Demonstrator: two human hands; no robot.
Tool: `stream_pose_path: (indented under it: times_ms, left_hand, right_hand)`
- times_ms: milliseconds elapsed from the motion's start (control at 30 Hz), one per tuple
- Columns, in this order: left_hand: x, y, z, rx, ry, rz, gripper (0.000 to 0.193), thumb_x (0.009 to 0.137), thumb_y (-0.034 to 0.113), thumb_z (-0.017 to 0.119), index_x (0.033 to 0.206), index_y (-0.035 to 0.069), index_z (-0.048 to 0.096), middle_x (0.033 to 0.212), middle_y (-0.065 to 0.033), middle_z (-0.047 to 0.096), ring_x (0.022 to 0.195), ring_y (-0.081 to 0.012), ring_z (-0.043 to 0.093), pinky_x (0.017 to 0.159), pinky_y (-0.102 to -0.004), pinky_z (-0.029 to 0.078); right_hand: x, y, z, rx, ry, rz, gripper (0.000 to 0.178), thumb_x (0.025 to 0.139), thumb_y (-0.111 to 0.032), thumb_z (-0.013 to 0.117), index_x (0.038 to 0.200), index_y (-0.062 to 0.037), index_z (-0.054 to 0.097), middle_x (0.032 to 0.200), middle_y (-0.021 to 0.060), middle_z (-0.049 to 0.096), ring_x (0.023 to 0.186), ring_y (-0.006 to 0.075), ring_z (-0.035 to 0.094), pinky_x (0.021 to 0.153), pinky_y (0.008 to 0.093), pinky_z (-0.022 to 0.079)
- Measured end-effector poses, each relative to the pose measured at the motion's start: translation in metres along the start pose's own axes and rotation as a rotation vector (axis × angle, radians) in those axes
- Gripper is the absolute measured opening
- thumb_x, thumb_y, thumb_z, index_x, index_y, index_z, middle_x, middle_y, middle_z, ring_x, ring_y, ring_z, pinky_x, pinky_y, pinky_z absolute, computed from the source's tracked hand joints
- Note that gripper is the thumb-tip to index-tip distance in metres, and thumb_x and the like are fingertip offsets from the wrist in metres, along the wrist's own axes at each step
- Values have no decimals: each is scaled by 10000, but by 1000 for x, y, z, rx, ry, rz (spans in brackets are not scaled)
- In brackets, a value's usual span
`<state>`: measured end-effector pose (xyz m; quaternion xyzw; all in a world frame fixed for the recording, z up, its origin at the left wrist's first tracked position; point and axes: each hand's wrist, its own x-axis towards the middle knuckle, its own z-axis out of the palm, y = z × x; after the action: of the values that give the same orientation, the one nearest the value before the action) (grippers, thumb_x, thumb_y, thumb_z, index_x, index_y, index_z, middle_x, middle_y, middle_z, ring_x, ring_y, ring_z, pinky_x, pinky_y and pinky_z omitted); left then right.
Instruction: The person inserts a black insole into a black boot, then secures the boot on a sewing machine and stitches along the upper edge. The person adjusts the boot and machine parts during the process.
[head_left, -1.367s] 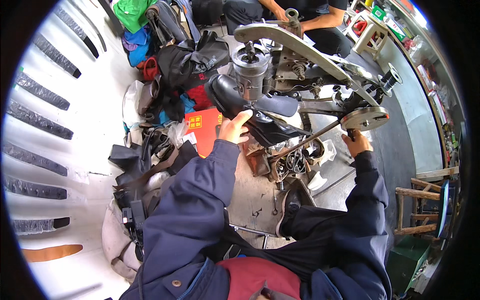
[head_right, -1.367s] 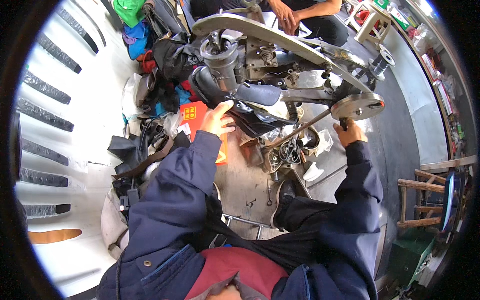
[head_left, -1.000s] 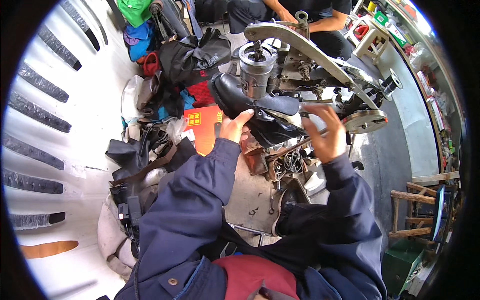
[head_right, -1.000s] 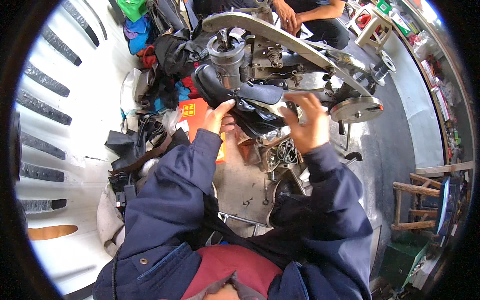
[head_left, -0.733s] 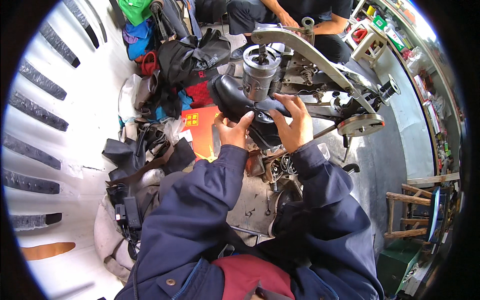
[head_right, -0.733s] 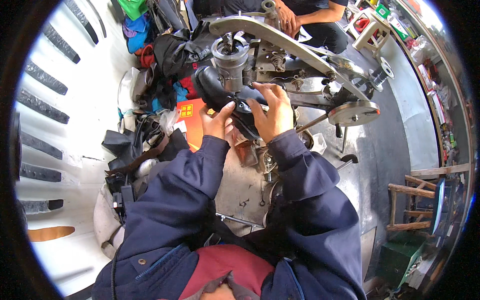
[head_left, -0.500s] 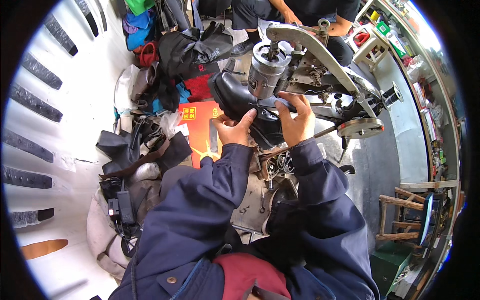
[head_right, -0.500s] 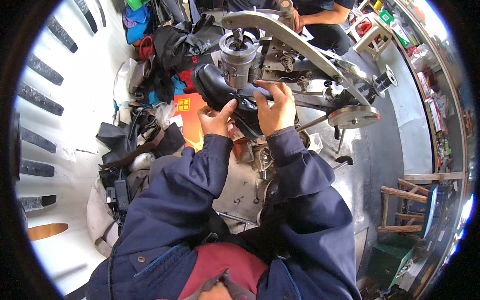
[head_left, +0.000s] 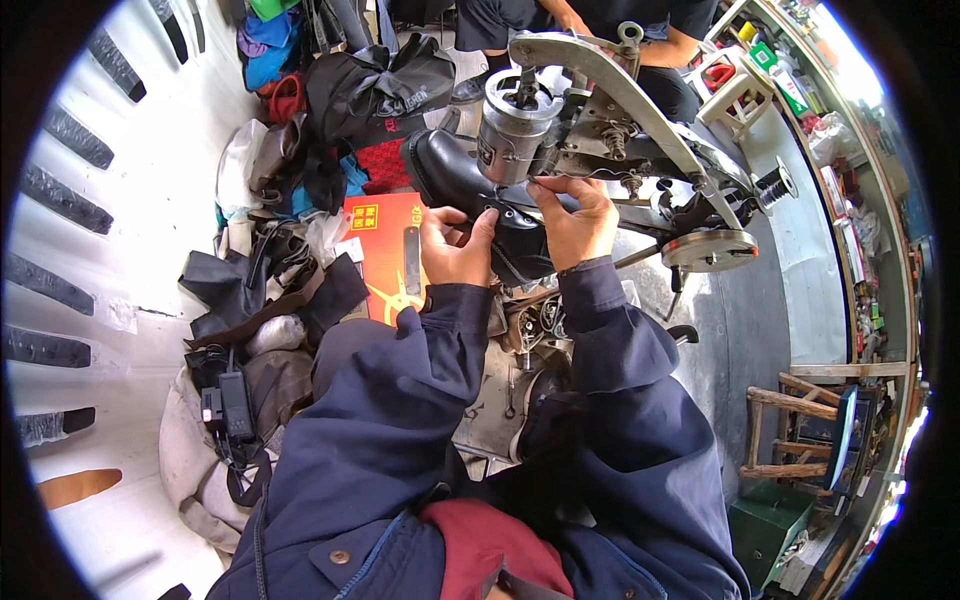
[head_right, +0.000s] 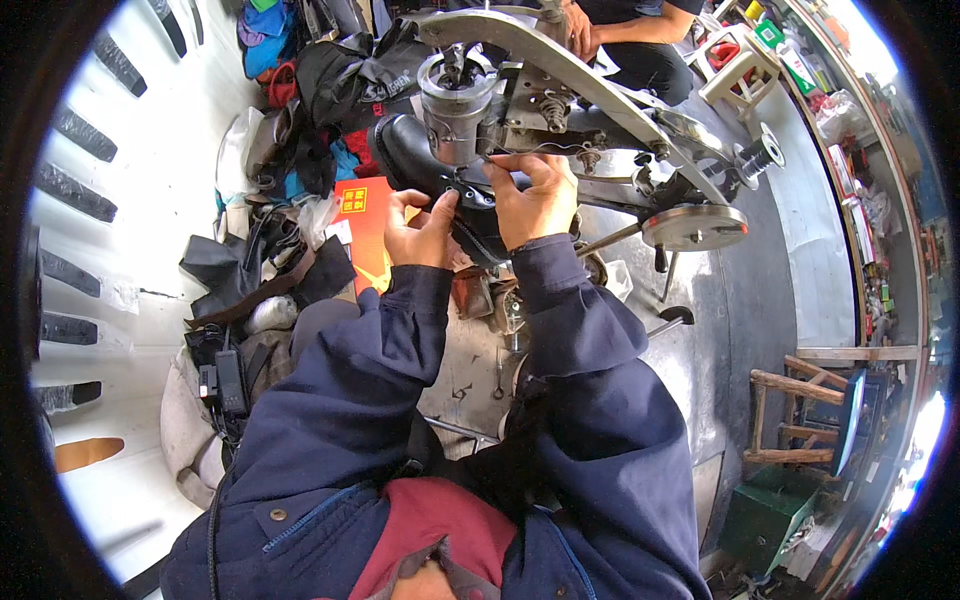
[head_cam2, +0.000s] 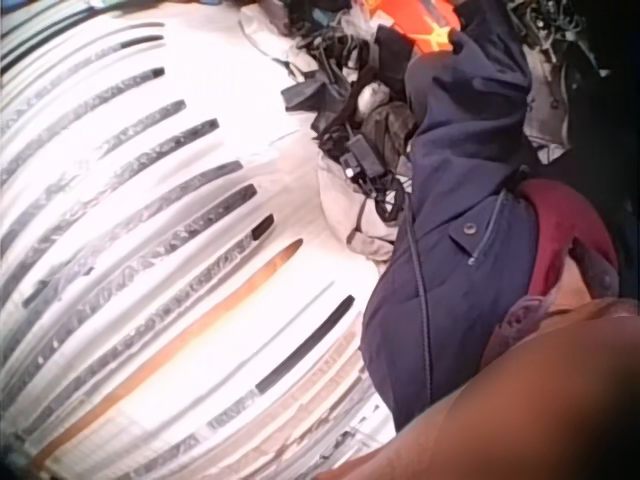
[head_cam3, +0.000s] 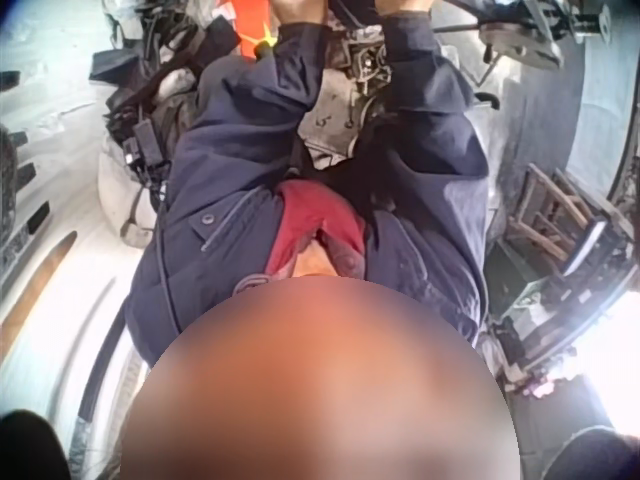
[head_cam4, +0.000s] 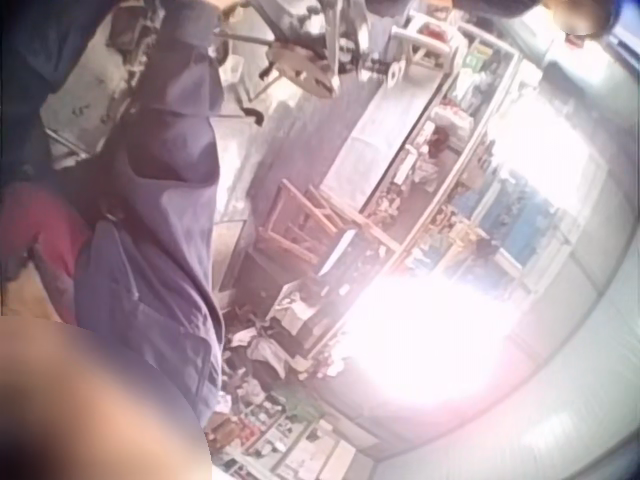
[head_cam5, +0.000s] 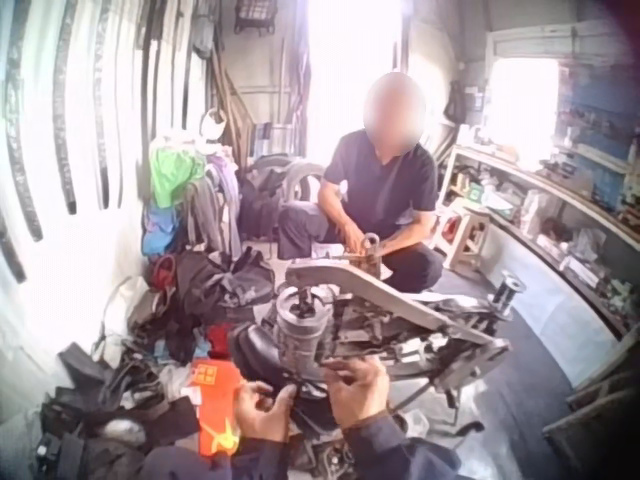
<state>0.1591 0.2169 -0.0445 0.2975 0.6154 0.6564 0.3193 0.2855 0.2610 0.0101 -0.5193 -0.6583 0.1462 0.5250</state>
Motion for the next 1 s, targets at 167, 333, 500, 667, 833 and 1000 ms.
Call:
stream_pose_path:
  times_ms: [167, 333, 500, 667, 833, 1000]
  left_hand:
    - [7, 0, -1, -99, -146, -143, 203, 866, 196, 773, 901, 14, 689, 724, 37, 619, 634, -17, 485, 560, -205, 388]
    - [16, -1, -7, -172, -273, -243, 176, 862, 319, 751, 927, 164, 697, 813, 84, 615, 686, -18, 519, 560, -184, 349]
    - [23, 6, -12, -120, -269, -384, 156, 849, 310, 729, 872, 160, 693, 766, 76, 550, 676, -51, 509, 557, -232, 462]
    - [24, 9, -16, -157, -280, -384, 130, 843, 252, 729, 820, 125, 708, 738, 71, 558, 661, -44, 505, 562, -227, 441]
    - [30, 0, -17, -244, -336, -365, 126, 850, 233, 743, 828, 115, 706, 775, 60, 599, 674, -37, 518, 564, -217, 443]
    - [26, -6, -15, -205, -301, -304, 141, 862, 237, 755, 866, 104, 708, 789, 60, 608, 694, -34, 535, 569, -224, 454]
  right_hand:
    - [1, -3, -3, -5, -19, -2, 123, 735, -117, 808, 841, -62, 780, 883, 125, 710, 888, 286, 656, 844, 373, 500]
    - [-2, -6, -4, 8, -21, -31, 123, 733, -114, 797, 845, -66, 780, 891, 118, 710, 917, 291, 647, 880, 387, 481]
    - [-1, -13, -12, -79, -70, -104, 154, 788, -108, 761, 927, -43, 769, 949, 148, 696, 949, 286, 648, 882, 374, 488]
    - [-6, -6, -50, -51, -120, -129, 153, 824, -111, 714, 959, -54, 758, 935, 134, 693, 919, 307, 635, 879, 381, 482]
    - [-13, 44, -125, -47, -179, 222, 194, 948, -154, 667, 922, 31, 718, 708, 46, 682, 619, 88, 624, 589, 236, 496]
    - [-22, 122, -208, -515, -189, 565, 402, 898, -385, 706, 981, 9, 699, 700, 90, 685, 571, 142, 643, 549, 293, 500]
